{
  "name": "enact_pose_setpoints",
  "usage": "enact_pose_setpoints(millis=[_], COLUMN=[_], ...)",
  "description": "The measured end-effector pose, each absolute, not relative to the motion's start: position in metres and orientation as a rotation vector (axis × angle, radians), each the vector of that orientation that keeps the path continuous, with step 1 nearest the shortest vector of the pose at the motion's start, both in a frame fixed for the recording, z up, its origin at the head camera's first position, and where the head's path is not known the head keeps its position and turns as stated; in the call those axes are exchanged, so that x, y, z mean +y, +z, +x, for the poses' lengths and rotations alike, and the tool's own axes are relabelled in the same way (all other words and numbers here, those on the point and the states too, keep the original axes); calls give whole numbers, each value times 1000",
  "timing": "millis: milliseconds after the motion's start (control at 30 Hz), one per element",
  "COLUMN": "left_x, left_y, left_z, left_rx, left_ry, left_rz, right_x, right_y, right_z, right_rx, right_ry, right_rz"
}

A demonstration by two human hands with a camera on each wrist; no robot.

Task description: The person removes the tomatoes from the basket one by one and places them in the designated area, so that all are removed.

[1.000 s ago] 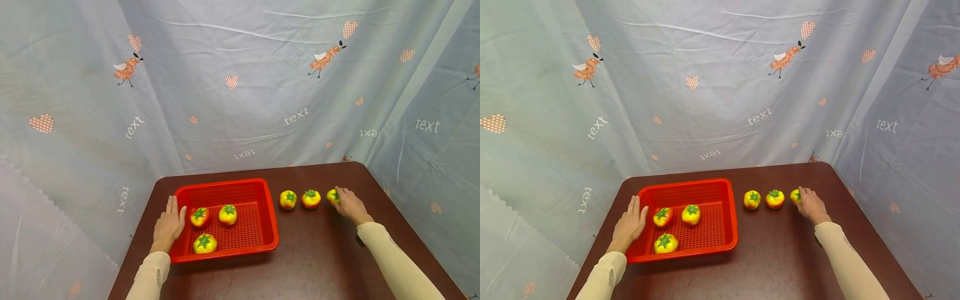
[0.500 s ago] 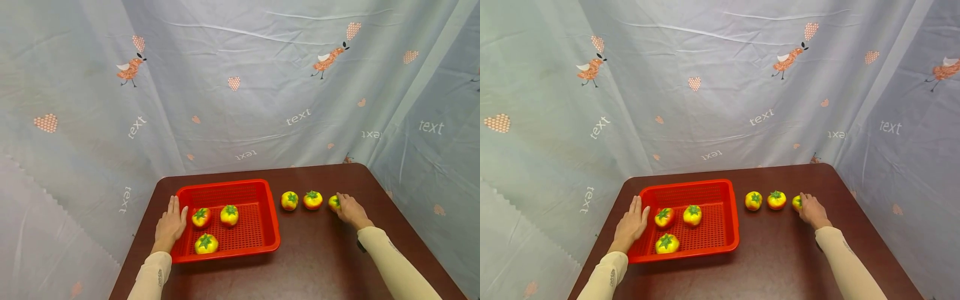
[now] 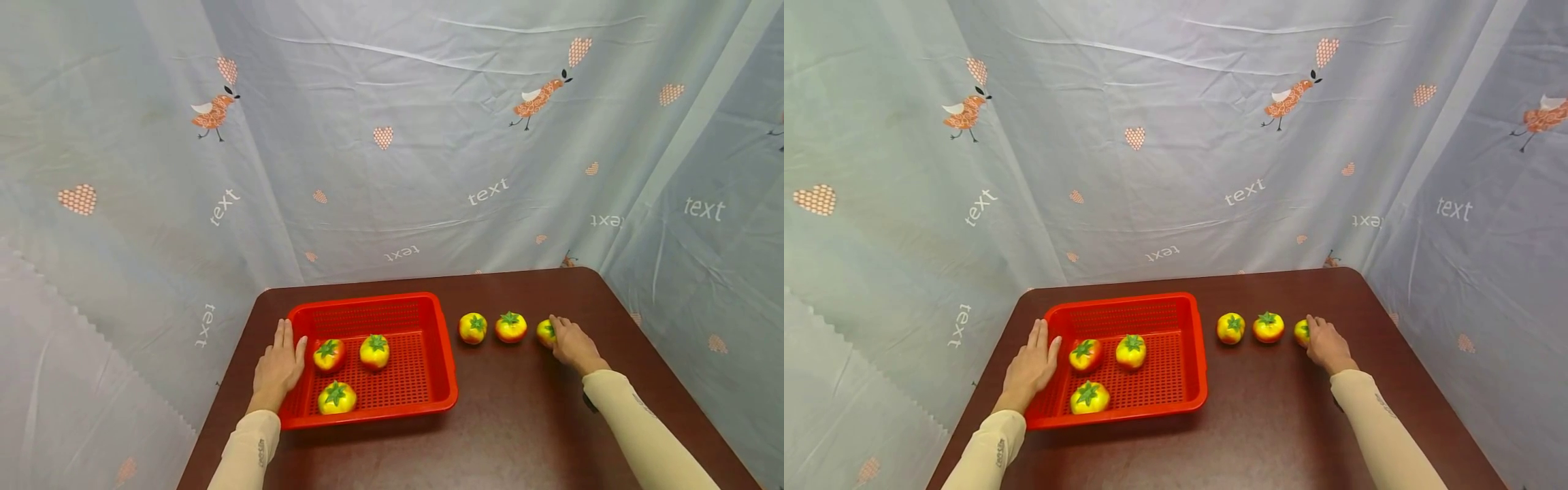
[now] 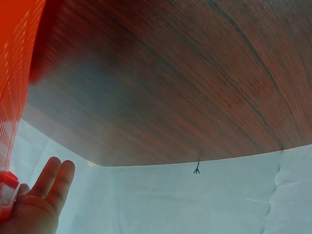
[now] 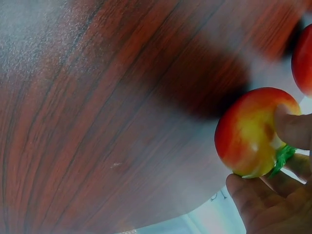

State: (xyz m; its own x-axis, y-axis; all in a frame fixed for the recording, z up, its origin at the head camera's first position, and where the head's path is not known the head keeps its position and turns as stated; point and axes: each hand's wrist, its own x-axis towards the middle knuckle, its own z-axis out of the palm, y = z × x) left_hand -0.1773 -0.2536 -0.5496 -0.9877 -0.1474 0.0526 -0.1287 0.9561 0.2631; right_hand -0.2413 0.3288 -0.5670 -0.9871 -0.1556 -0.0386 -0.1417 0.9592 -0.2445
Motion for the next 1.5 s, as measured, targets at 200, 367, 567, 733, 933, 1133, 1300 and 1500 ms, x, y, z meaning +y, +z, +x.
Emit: enact_pose_setpoints(millis=[200,367,567,733,933,1133,1300,1500], left_x=[-253,-253,-253,-254,-254,-253,-253,-253], left_y=[-549,-549,-550,-550,-549,-549,-549,-550], left_z=[-176,-176,-177,-177,-177,-176,-176,-176], left_rx=[-3045,-3040,-3039,-3041,-3035,-3041,-3031,-3029], left_ry=[-390,-404,-408,-412,-414,-417,-408,-411], left_rz=[222,229,230,228,221,226,221,220], right_x=[326,326,329,330,329,326,323,320], right_y=[-567,-568,-568,-569,-568,-564,-558,-552], right_z=[-242,-243,-242,-240,-240,-243,-244,-244], right_rx=[3015,3006,3040,3075,3071,3056,3080,3103], right_ry=[-396,-386,-356,-332,-340,-355,-353,-350], right_rz=[-198,-188,-211,-243,-250,-246,-277,-298])
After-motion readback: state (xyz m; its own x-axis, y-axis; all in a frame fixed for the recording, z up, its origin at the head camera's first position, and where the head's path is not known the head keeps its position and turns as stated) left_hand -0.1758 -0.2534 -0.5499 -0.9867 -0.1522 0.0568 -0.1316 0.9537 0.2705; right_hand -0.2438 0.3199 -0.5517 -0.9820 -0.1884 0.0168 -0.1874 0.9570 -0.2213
